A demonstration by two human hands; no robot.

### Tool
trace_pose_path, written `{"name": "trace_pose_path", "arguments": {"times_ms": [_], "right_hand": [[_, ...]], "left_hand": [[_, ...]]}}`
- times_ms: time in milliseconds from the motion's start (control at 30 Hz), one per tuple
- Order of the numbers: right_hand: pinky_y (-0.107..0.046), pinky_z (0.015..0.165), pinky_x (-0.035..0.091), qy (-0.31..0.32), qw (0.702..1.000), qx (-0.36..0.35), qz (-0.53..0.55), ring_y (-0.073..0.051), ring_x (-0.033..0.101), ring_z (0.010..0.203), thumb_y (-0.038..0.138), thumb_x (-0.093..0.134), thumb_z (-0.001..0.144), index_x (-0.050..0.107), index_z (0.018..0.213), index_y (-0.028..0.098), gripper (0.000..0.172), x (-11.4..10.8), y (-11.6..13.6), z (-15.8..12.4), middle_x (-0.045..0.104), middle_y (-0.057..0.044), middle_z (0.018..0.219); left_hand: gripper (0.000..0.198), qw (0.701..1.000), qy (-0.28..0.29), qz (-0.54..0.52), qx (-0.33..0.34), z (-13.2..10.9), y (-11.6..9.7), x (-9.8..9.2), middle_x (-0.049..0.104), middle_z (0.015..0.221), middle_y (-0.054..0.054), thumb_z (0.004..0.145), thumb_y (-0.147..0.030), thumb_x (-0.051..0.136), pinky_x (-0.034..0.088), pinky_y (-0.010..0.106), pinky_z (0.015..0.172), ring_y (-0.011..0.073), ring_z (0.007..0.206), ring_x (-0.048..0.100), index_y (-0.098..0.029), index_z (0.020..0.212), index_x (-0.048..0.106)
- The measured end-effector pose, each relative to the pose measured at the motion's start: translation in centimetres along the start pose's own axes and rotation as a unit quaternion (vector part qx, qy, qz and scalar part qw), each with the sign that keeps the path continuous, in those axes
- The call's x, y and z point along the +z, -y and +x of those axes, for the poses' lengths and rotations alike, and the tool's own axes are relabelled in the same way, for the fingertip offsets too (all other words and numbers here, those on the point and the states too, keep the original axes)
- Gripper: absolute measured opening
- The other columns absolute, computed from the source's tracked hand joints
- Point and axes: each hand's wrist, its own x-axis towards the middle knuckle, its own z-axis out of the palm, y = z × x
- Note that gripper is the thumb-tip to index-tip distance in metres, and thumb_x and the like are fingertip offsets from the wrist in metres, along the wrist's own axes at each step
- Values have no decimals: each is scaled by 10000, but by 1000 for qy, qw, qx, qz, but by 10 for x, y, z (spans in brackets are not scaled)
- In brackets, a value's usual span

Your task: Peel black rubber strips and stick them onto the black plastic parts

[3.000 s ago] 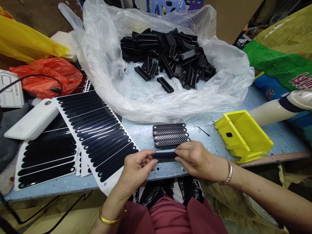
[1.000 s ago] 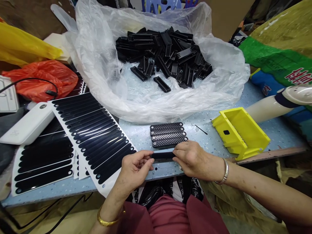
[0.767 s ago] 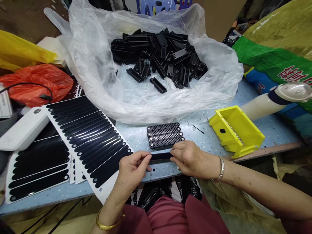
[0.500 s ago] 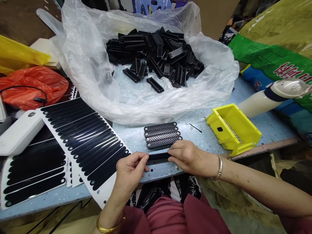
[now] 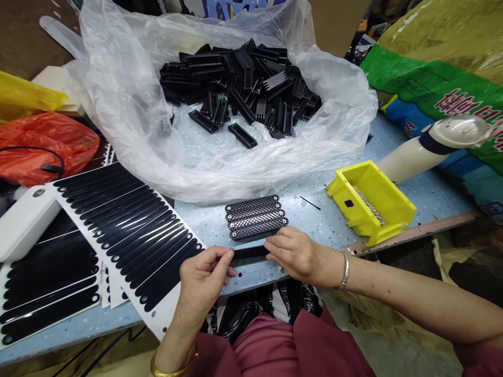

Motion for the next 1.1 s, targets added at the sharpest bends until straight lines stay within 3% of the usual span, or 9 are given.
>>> {"name": "trace_pose_path", "arguments": {"times_ms": [233,400,700,933,1100], "right_hand": [[-328,699,523,-25,991,52,120,-184,626,757,185,570,943,661,984,107,126,-2,-6,4,691,-108,836],[-324,710,540,-52,985,75,149,-181,654,766,216,644,904,681,978,133,117,1,-10,3,710,-94,840],[-344,662,512,-68,996,11,53,-197,639,764,132,558,946,643,1050,76,147,4,-3,0,716,-142,891],[-322,692,529,-101,981,68,150,-177,641,746,251,630,926,675,979,103,164,7,-8,-2,706,-102,826],[-348,688,517,-70,995,25,59,-189,628,773,172,559,955,639,1079,81,173,9,-5,-5,709,-127,897]], "left_hand": [[205,1000,6,1,4,0,0,-1,650,483,5,736,-360,717,476,177,355,131,400,608,-158,697,725],[212,1000,11,4,12,1,1,-2,654,475,5,743,-368,716,488,185,359,133,392,604,-159,708,728],[207,1000,16,-3,13,1,7,-3,670,502,9,752,-366,725,490,179,371,129,407,611,-160,734,730],[218,1000,22,-2,6,2,5,-4,663,485,10,738,-373,732,478,178,365,124,390,595,-155,738,726],[242,1000,17,-3,3,3,0,-2,655,463,18,700,-388,742,467,185,354,130,371,586,-147,716,722]]}}
